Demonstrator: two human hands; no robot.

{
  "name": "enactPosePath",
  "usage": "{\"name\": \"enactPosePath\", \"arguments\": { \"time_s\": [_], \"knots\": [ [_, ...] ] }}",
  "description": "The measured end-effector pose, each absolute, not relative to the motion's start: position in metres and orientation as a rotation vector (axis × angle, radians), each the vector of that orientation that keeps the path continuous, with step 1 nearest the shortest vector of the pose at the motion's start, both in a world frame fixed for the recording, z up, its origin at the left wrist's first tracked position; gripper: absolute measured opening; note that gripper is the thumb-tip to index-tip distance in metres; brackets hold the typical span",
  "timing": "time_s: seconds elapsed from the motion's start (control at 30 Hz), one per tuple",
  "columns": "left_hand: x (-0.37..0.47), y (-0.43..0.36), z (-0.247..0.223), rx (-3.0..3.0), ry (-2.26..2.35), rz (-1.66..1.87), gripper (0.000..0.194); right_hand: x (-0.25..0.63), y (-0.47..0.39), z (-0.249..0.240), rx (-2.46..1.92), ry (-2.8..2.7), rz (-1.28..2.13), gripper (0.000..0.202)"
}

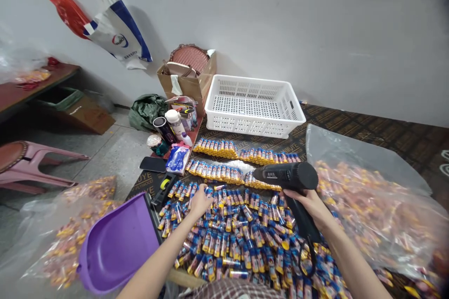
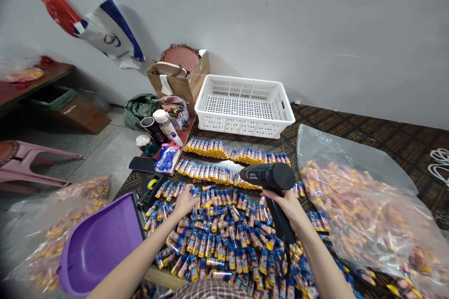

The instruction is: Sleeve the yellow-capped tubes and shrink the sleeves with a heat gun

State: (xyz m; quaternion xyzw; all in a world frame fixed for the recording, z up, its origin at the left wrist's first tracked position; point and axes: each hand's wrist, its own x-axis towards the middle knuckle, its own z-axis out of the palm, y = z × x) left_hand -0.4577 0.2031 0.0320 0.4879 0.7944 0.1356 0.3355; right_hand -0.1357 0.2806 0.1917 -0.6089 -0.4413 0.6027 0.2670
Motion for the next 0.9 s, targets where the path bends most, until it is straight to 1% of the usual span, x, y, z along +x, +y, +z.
{"name": "enactPosePath", "arguments": {
  "time_s": [0.13, 0.17, 0.3, 0.37, 0.53, 0.63, 0.8, 0.9],
  "knots": [
    [-0.448, 0.181, 0.021, 1.370, 2.029, 0.392, 0.062, -0.152, 0.270, 0.192, -1.630, -1.232, 1.652, 0.034],
    [-0.450, 0.176, 0.018, 1.363, 2.050, 0.429, 0.061, -0.158, 0.266, 0.193, -1.618, -1.248, 1.681, 0.034],
    [-0.471, 0.151, 0.013, 1.240, 2.219, 0.604, 0.043, -0.183, 0.248, 0.193, -1.584, -1.326, 1.803, 0.037],
    [-0.484, 0.132, 0.011, 1.126, 2.267, 0.639, 0.038, -0.195, 0.240, 0.188, -1.565, -1.390, 1.844, 0.038],
    [-0.507, 0.083, 0.006, 0.915, 2.311, 0.700, 0.034, -0.223, 0.229, 0.173, -1.410, -1.500, 1.988, 0.033],
    [-0.510, 0.065, 0.005, 0.839, 2.323, 0.766, 0.032, -0.237, 0.229, 0.164, -1.422, -1.479, 1.997, 0.035],
    [-0.501, 0.059, 0.008, 0.766, 2.304, 0.828, 0.031, -0.251, 0.229, 0.158, -1.359, -1.607, 1.847, 0.033],
    [-0.495, 0.061, 0.012, 0.775, 2.277, 0.836, 0.029, -0.249, 0.222, 0.165, -1.186, -1.720, 1.948, 0.034]
  ]
}}
